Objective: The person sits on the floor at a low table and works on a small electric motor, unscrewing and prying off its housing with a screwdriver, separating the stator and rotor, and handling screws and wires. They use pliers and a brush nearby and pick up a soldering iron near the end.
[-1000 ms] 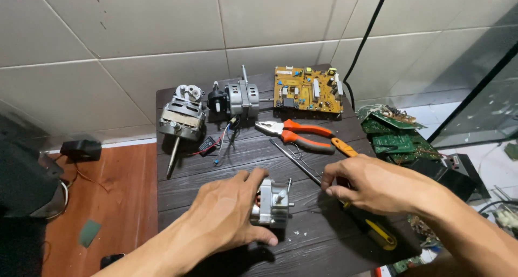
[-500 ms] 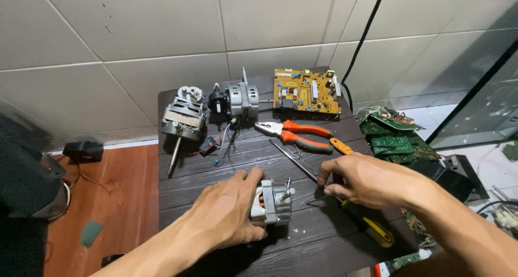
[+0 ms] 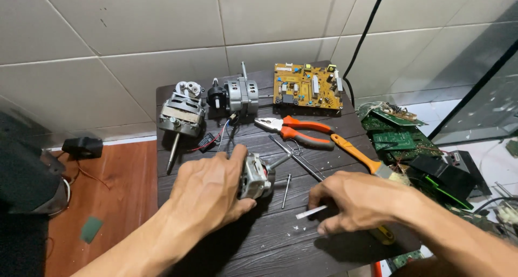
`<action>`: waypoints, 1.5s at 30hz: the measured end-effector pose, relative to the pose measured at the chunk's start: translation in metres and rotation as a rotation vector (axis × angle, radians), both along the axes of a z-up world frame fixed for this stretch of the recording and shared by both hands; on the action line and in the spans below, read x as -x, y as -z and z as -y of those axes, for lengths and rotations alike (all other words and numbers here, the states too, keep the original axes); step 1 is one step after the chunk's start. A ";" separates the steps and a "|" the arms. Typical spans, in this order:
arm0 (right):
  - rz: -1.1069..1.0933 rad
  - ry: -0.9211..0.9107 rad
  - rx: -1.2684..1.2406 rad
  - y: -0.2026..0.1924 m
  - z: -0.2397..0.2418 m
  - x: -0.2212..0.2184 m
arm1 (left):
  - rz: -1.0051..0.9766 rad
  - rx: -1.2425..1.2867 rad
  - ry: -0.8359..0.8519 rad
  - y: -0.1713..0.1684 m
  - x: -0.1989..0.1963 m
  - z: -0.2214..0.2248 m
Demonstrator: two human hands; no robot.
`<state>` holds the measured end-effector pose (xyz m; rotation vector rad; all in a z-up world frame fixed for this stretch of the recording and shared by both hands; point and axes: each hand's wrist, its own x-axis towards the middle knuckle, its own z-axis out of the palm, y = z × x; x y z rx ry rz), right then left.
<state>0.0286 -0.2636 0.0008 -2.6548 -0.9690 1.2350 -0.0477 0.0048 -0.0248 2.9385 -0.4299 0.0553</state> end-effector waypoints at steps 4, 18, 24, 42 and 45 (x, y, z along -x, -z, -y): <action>0.010 -0.141 -0.254 0.024 -0.005 0.008 | 0.096 -0.067 0.043 -0.003 -0.003 0.007; 0.051 -0.279 -0.416 0.038 -0.013 0.010 | 0.213 0.018 0.147 -0.015 -0.008 0.009; 0.059 -0.295 -0.391 0.044 -0.013 0.011 | 0.140 0.082 0.159 -0.025 -0.011 -0.001; 0.036 -0.159 -0.265 0.047 -0.011 0.012 | 0.044 0.195 0.184 -0.012 -0.012 -0.002; 0.072 -0.233 -0.361 0.052 -0.009 0.013 | 0.081 0.177 0.182 -0.012 -0.011 -0.002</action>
